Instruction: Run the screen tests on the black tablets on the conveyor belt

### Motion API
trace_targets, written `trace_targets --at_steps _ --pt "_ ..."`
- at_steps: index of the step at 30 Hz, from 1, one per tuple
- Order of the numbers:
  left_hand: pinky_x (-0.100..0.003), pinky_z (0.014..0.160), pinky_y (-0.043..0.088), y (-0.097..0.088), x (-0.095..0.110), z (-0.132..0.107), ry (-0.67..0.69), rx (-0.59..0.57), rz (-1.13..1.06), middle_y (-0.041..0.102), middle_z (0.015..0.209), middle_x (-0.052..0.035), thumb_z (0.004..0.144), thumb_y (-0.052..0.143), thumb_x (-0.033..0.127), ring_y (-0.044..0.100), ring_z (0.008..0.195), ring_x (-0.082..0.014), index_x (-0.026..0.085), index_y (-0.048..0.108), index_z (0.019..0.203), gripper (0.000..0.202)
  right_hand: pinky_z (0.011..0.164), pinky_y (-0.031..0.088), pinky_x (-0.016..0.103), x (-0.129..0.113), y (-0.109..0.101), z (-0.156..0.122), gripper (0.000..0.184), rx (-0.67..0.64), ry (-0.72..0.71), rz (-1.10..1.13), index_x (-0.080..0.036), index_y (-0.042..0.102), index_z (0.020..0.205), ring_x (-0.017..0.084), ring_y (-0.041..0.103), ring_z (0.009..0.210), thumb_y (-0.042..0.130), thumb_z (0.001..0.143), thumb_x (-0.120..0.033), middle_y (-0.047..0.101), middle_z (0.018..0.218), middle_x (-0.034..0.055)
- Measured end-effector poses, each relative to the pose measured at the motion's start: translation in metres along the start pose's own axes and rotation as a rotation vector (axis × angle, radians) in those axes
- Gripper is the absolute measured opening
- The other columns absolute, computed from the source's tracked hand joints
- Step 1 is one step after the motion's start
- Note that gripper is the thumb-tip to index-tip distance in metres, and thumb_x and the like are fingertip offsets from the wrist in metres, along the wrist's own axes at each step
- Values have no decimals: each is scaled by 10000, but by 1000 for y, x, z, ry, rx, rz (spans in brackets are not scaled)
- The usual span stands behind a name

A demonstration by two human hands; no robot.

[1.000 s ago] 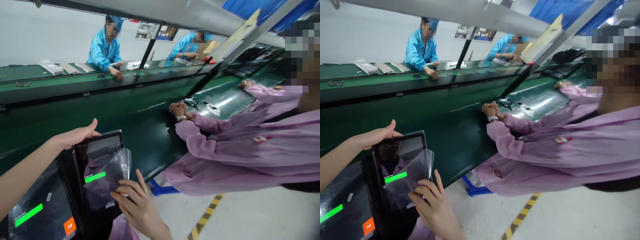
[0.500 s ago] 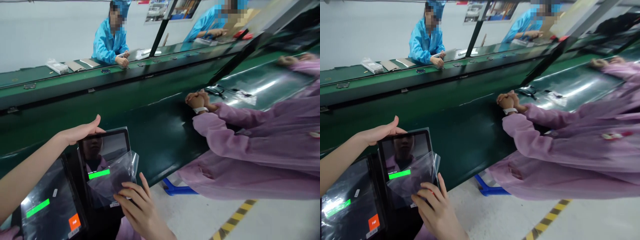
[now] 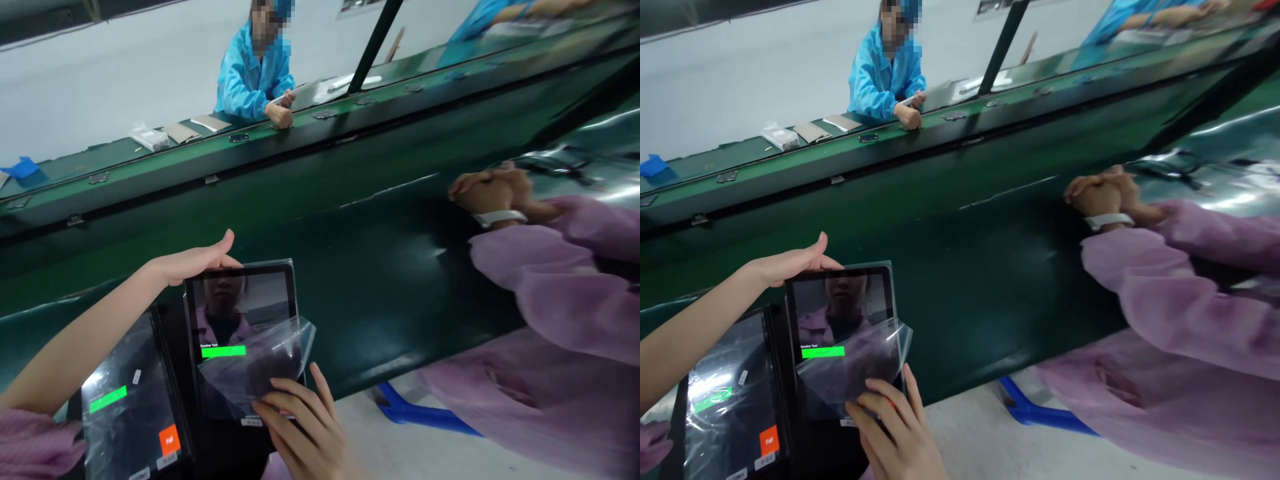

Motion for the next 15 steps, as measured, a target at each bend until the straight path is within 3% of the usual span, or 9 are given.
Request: trace_targets --at_steps 3,6,9,15 --pt "-372 1129 257 0 1 1 -16 41 30 641 1220 -7 822 116 845 415 1303 -274 321 675 1154 835 1223 94 419 3 -2 -1 282 -15 -22 15 -165 663 1034 174 594 1025 449 913 -28 646 923 30" --pt "-366 1146 226 0 0 2 -19 32 -16 658 1186 -4 856 139 809 440 1287 -256 317 688 1122 784 1202 208 400 6 -4 -2 269 0 -25 36 -171 657 1039 168 603 1007 457 917 -39 651 925 33" --pt "-357 1119 289 -2 -2 4 -42 0 -69 672 1154 -17 841 163 833 481 1253 -257 296 698 1099 801 1160 310 392 8 -5 -2 264 9 -16 66 -174 661 1051 169 598 1015 450 941 -60 658 936 34" --pt "-343 1061 362 -7 -5 8 -37 -45 -134 656 1186 -56 756 252 910 483 1250 -282 263 688 1129 864 1124 359 332 7 -8 3 244 6 61 130 -182 672 1045 155 586 999 449 976 -109 662 940 23"
Point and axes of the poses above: each hand's wrist, its own z-axis towards the middle knuckle, its own y-axis out of the palm, x = y × z, the point moved 1 cm from there along z, towards the middle knuckle
